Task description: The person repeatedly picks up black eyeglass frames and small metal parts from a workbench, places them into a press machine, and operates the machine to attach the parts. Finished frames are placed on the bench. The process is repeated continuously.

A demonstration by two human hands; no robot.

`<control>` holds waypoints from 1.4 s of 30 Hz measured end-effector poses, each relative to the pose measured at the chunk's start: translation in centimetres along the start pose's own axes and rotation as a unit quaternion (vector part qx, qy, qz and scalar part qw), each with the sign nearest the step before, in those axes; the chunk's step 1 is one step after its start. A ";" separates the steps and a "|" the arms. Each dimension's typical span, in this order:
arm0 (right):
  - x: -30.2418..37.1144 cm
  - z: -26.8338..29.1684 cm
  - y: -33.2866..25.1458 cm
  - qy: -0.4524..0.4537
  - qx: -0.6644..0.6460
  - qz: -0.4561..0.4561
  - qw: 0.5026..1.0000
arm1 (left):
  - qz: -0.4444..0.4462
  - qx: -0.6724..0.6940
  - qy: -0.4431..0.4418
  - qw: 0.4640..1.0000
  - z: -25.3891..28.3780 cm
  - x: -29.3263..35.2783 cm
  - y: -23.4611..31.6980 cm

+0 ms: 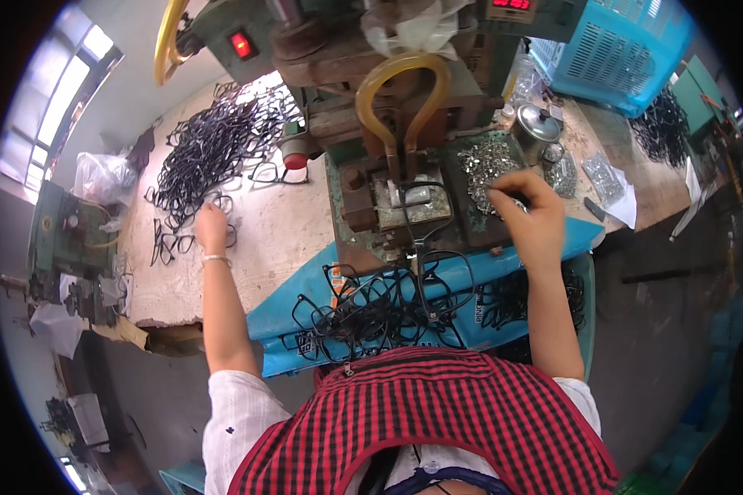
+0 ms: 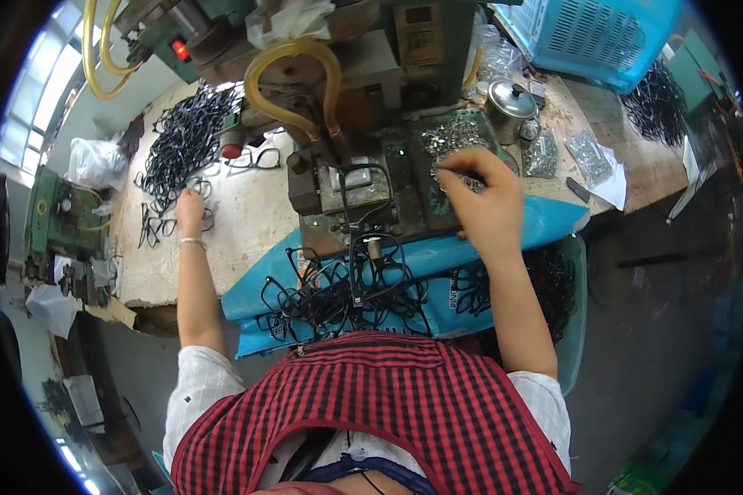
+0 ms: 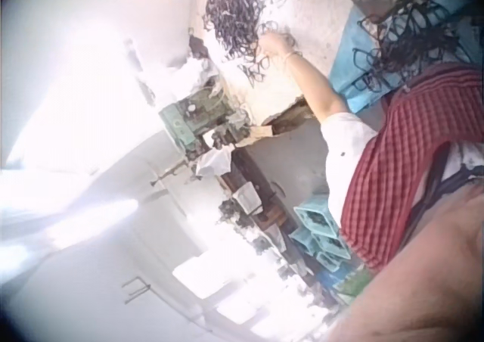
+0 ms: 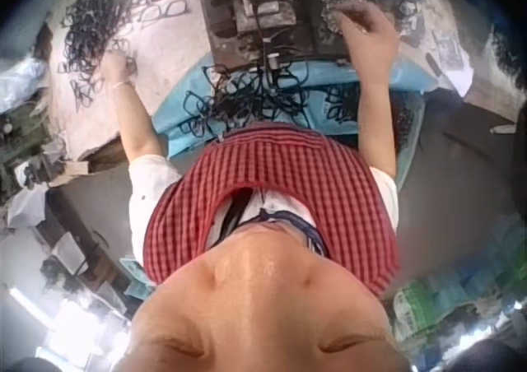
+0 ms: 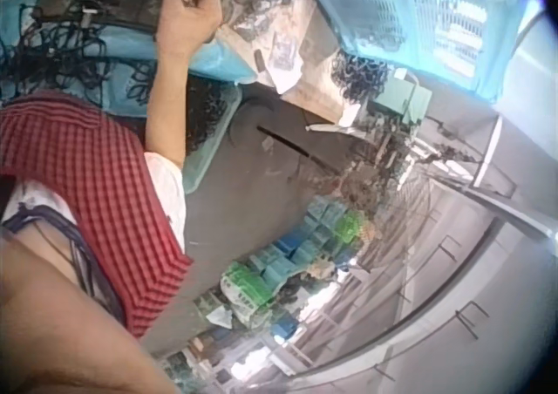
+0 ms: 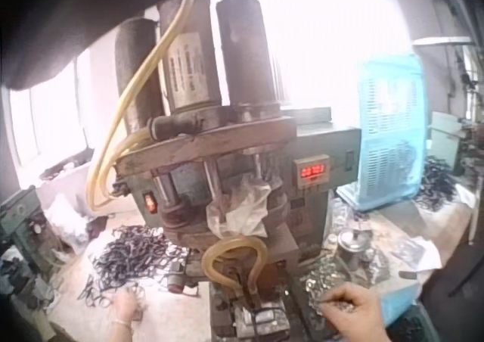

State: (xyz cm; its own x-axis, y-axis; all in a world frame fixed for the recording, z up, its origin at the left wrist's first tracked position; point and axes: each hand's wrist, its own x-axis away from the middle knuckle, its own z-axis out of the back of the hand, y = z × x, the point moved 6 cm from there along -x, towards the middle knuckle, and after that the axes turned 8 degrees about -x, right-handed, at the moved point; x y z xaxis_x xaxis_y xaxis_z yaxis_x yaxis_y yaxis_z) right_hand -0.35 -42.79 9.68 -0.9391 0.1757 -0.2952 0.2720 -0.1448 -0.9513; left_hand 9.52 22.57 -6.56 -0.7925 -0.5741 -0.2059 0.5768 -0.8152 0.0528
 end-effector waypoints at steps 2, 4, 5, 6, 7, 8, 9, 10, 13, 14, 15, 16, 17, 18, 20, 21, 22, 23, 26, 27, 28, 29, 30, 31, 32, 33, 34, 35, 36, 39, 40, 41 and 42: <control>-1.4 -3.0 -2.0 -0.054 -0.042 0.044 0.997 | -0.023 0.040 0.033 0.998 1.4 3.9 4.0; -2.6 -5.1 -3.0 -0.083 -0.063 0.044 0.994 | -0.087 0.147 0.015 0.985 1.4 6.5 7.0; -2.9 -5.9 -2.8 -0.086 -0.069 0.034 0.993 | -0.085 0.220 -0.026 0.971 1.1 7.7 8.2; -3.2 -6.6 -2.4 -0.093 -0.077 0.025 0.992 | -0.081 0.291 -0.066 0.951 1.5 9.3 9.6; -3.2 -6.6 -1.5 -0.082 -0.099 0.030 0.991 | -0.049 0.424 -0.106 0.898 4.9 12.6 12.9; -3.2 -7.0 -1.8 -0.079 -0.116 0.031 0.990 | -0.053 0.555 -0.117 0.822 5.6 14.1 13.3; -2.8 -7.5 -1.8 -0.077 -0.132 0.025 0.988 | -0.070 0.602 -0.100 0.789 7.2 15.4 13.7; -2.3 -7.8 -1.9 -0.076 -0.150 0.017 0.986 | -0.086 0.646 -0.080 0.755 9.6 16.8 14.1; -2.1 -8.3 -2.0 -0.086 -0.173 -0.010 0.981 | -0.156 0.766 -0.028 0.623 20.2 20.0 18.0; -2.2 -8.4 -2.1 -0.087 -0.183 -0.006 0.979 | -0.193 0.797 -0.016 0.572 23.6 20.8 18.8; -2.2 -8.4 -2.2 -0.088 -0.196 -0.004 0.977 | -0.269 0.785 0.012 0.557 26.6 21.8 19.4; -2.1 -8.7 -2.0 -0.087 -0.236 -0.018 0.968 | -0.344 0.769 0.040 0.537 29.1 22.7 20.2; -1.8 -9.0 -1.9 -0.085 -0.273 -0.031 0.958 | -0.396 0.751 0.074 0.523 30.6 23.3 21.4; -1.4 -9.5 -2.0 -0.088 -0.312 -0.046 0.945 | -0.388 0.658 0.134 0.631 31.2 22.6 22.2; -0.6 -10.6 -2.3 -0.102 -0.371 -0.069 0.920 | -0.335 0.731 0.091 0.587 30.6 21.6 23.1; -0.5 -10.7 -2.0 -0.095 -0.385 -0.073 0.915 | -0.335 0.736 0.102 0.579 30.4 21.6 23.0; -0.4 -10.8 -1.9 -0.088 -0.399 -0.076 0.910 | -0.340 0.736 0.103 0.576 30.4 21.6 23.1; -0.4 -10.8 -1.9 -0.078 -0.399 -0.073 0.911 | -0.344 0.735 0.104 0.574 30.6 21.6 23.3; -0.6 -10.6 -1.8 -0.061 -0.384 -0.066 0.919 | -0.329 0.742 0.094 0.577 30.5 21.6 23.4; -0.7 -10.6 -1.4 -0.061 -0.375 -0.062 0.923 | -0.321 0.748 0.092 0.574 30.4 21.6 23.4; -0.7 -10.6 -1.4 -0.061 -0.366 -0.059 0.927 | -0.313 0.753 0.090 0.572 30.3 21.4 23.4; -0.6 -10.6 -1.4 -0.052 -0.377 -0.072 0.922 | -0.327 0.727 0.117 0.592 30.0 21.2 23.2; -0.3 -10.7 -1.4 -0.057 -0.377 -0.079 0.921 | -0.322 0.729 0.114 0.593 29.9 21.1 23.0; -0.3 -10.7 -1.4 -0.061 -0.371 -0.078 0.923 | -0.318 0.731 0.112 0.593 29.8 21.2 22.8; -0.3 -10.6 -1.2 -0.064 -0.365 -0.077 0.925 | -0.314 0.733 0.109 0.593 29.8 21.4 22.9; -0.2 -10.6 -1.1 -0.065 -0.359 -0.066 0.929 | -0.317 0.726 0.118 0.599 29.9 21.6 22.9; -0.1 -10.6 -0.9 -0.066 -0.352 -0.056 0.932 | -0.317 0.730 0.117 0.594 30.0 21.6 23.0; -0.1 -10.6 -0.9 -0.066 -0.345 -0.045 0.935 | -0.317 0.734 0.116 0.590 30.1 21.7 23.2; -0.1 -10.6 -1.0 -0.065 -0.342 -0.050 0.936 | -0.316 0.738 0.112 0.586 30.1 21.8 23.2; 0.1 -10.6 -1.1 -0.065 -0.341 -0.060 0.936 | -0.319 0.722 0.120 0.603 30.0 21.6 23.0; 0.1 -10.7 -1.1 -0.068 -0.346 -0.061 0.934 | -0.321 0.715 0.125 0.608 30.1 21.6 23.0; 0.2 -10.7 -1.1 -0.070 -0.352 -0.061 0.931 | -0.325 0.714 0.122 0.608 30.2 21.7 23.1; 0.3 -10.7 -1.2 -0.069 -0.363 -0.070 0.927 | -0.328 0.713 0.119 0.608 30.3 21.8 23.1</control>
State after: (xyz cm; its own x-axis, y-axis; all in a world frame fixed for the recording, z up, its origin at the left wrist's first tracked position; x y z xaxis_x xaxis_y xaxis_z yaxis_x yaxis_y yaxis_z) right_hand 1.29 -32.10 9.83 -0.9802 0.0090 -0.1979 0.1674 0.5719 -0.8031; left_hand -0.41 -11.12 19.78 -0.6098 -0.2000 -0.7669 -0.7416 -0.1974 0.6412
